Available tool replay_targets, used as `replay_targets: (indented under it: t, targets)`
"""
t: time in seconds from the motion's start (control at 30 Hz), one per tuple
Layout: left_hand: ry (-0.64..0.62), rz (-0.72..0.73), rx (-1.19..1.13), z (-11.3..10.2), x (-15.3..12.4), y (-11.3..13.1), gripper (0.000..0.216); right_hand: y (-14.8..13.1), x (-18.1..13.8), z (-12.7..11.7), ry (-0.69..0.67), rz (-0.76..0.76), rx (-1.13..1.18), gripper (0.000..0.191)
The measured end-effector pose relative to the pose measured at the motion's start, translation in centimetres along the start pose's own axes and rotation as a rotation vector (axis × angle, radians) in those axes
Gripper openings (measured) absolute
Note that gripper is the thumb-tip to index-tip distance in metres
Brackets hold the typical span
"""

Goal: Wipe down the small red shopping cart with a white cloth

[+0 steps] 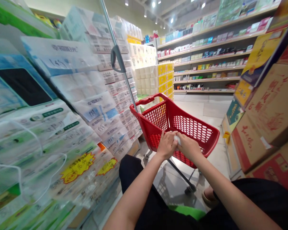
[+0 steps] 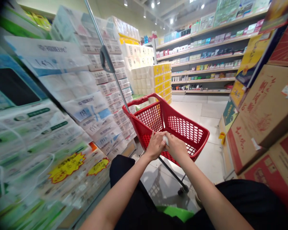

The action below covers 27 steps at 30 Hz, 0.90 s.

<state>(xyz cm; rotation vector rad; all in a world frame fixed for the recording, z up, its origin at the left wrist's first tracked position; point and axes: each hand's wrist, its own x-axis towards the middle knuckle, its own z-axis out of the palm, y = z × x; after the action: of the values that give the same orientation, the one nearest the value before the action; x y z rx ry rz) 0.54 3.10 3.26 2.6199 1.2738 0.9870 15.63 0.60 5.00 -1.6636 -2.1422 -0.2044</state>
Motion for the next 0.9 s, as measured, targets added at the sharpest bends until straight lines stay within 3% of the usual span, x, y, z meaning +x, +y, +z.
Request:
replay_targets:
  t: [0.13, 0.3, 0.4, 0.7, 0.8, 0.9]
  targets:
    - [0.034, -0.015, 0.027, 0.3, 0.1, -1.0, 0.039, 1.5, -2.1, -0.5, 0.054, -0.116, -0.039, 0.028]
    - [0.025, -0.032, 0.077, 0.6, 0.6, -2.4, 0.034, 6.0, -6.4, -1.9, 0.056, -0.23, 0.043, 0.03]
    - [0.04, -0.05, 0.068, 0.9, 1.2, -2.8, 0.031, 8.7, -6.8, -2.0, 0.016, -0.266, 0.044, 0.033]
    - [0.088, -0.023, -0.012, 0.9, 0.7, -3.1, 0.026, 18.5, -1.4, 0.5, 0.08, 0.096, -0.047, 0.047]
    - [0.095, -0.033, -0.012, 0.6, 0.4, -3.5, 0.026, 18.8, -1.5, 1.3, 0.17, 0.134, -0.025, 0.044]
    - [0.083, -0.041, 0.016, 0.4, 0.5, -3.9, 0.025, 16.2, -3.0, 2.3, 0.259, 0.136, 0.055, 0.041]
